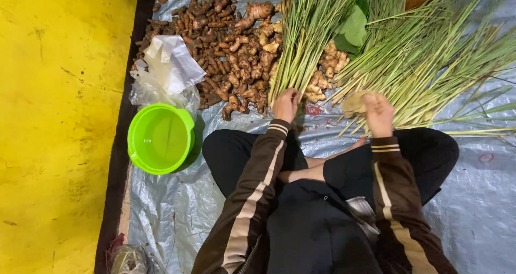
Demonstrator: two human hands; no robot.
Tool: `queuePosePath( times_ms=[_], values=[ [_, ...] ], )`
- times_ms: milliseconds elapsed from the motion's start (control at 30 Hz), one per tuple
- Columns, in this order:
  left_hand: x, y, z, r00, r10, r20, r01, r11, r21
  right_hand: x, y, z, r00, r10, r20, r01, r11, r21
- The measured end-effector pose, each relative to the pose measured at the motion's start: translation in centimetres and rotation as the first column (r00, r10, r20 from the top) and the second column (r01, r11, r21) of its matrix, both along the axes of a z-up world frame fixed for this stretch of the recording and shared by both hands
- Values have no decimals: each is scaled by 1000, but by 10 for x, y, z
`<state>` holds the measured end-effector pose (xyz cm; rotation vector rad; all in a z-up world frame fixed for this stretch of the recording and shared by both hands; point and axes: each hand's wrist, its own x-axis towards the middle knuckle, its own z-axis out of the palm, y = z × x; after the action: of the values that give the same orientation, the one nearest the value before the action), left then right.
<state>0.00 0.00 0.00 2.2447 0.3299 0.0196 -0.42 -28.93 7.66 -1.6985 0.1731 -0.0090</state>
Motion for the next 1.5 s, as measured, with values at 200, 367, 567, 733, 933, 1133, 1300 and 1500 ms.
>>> queuePosePath(
  times_ms=[200, 367, 567, 733, 933, 1133, 1300, 1500],
  values=[
    [20, 16, -61, 996, -76, 44, 59, 950, 306, 25, -62, -96, 955, -244, -169, 295, 844, 447],
    [22, -5, -39, 994, -85, 73, 50, 922, 384, 23, -55, -71, 950, -243, -196, 312, 712, 629],
    [25, -63, -59, 914, -312, 261, 179, 884, 432, 22, -55, -66, 977, -163, -139, 214, 675, 706],
    [24, -104, -101, 907, -415, 71, 329, 802, 498, 24, -60, -81, 978, -148, -146, 208, 667, 716],
    [27, -116, -128, 836, -484, 258, 94, 590, 802, 24, -60, -91, 987, -109, -122, 163, 662, 732],
    [13, -110, -96, 906, -419, 64, 230, 612, 756, 19, -41, -46, 991, 0, -133, 102, 643, 759],
    [-12, -95, -37, 965, -261, 25, 251, 946, 206, 15, -28, -26, 976, 119, -185, 57, 676, 734],
    [-20, -82, -11, 968, -46, 248, 107, 965, -238, 6, -14, -29, 971, 214, -103, -75, 687, 723]
  ],
)
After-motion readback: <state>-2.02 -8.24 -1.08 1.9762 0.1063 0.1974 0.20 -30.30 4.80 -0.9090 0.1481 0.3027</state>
